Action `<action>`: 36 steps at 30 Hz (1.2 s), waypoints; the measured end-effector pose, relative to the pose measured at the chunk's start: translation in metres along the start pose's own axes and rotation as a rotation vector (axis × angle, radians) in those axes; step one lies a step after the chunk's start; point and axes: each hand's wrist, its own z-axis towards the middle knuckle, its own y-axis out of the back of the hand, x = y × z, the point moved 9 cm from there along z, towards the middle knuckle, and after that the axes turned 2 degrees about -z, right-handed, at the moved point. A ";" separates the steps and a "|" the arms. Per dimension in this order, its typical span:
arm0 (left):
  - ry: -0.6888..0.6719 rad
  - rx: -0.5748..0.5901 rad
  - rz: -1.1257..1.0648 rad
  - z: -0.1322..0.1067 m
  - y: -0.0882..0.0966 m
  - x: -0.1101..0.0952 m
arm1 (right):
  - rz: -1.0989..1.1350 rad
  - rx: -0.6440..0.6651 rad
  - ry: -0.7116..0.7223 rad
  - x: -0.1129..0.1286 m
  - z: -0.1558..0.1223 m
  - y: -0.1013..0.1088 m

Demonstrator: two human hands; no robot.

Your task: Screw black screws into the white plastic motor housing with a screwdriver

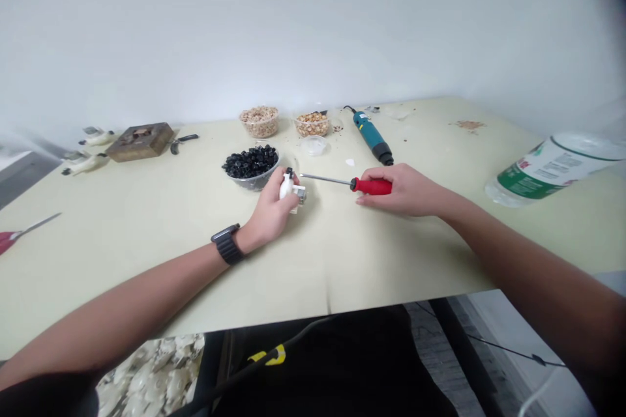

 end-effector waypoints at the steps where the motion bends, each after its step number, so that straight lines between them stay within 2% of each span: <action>1: 0.033 -0.012 -0.063 -0.002 -0.001 0.002 | 0.002 -0.023 -0.017 -0.002 0.000 0.004; 3: 0.077 -0.039 -0.189 -0.006 -0.004 0.003 | 0.072 -0.087 -0.022 -0.002 0.000 0.009; 5: 0.107 -0.031 -0.297 -0.011 -0.013 0.004 | 0.248 -0.136 -0.014 0.005 0.000 0.005; 7: 0.146 0.006 -0.373 -0.016 -0.026 0.005 | 0.493 -0.133 -0.040 0.013 0.000 -0.009; 9: 0.188 0.033 -0.447 -0.020 -0.039 0.007 | 0.661 -0.121 -0.007 0.027 0.001 -0.023; 13: 0.254 0.083 -0.657 -0.025 -0.060 0.007 | 0.688 -0.076 0.090 0.049 0.001 -0.043; 16: 0.275 0.105 -0.747 -0.027 -0.068 0.006 | 0.690 -0.107 0.062 0.046 0.003 -0.044; 19: 0.284 0.132 -0.783 -0.031 -0.074 0.005 | 0.719 -0.074 0.039 0.044 0.003 -0.045; 23: 0.292 0.212 -0.762 -0.034 -0.076 0.004 | 0.761 -0.015 0.007 0.037 0.002 -0.040; 28: 0.168 0.136 -0.504 -0.024 -0.048 0.005 | 0.872 0.054 0.025 0.020 0.001 -0.027; 30: 0.113 0.153 -0.365 -0.020 -0.041 0.002 | 0.896 0.098 0.046 0.018 0.000 -0.024; 32: 0.074 0.206 -0.285 -0.019 -0.042 -0.001 | 0.899 0.130 0.069 0.018 -0.001 -0.022; 36: 0.065 0.307 -0.258 -0.022 -0.048 -0.004 | 0.846 0.154 0.111 0.024 -0.004 -0.017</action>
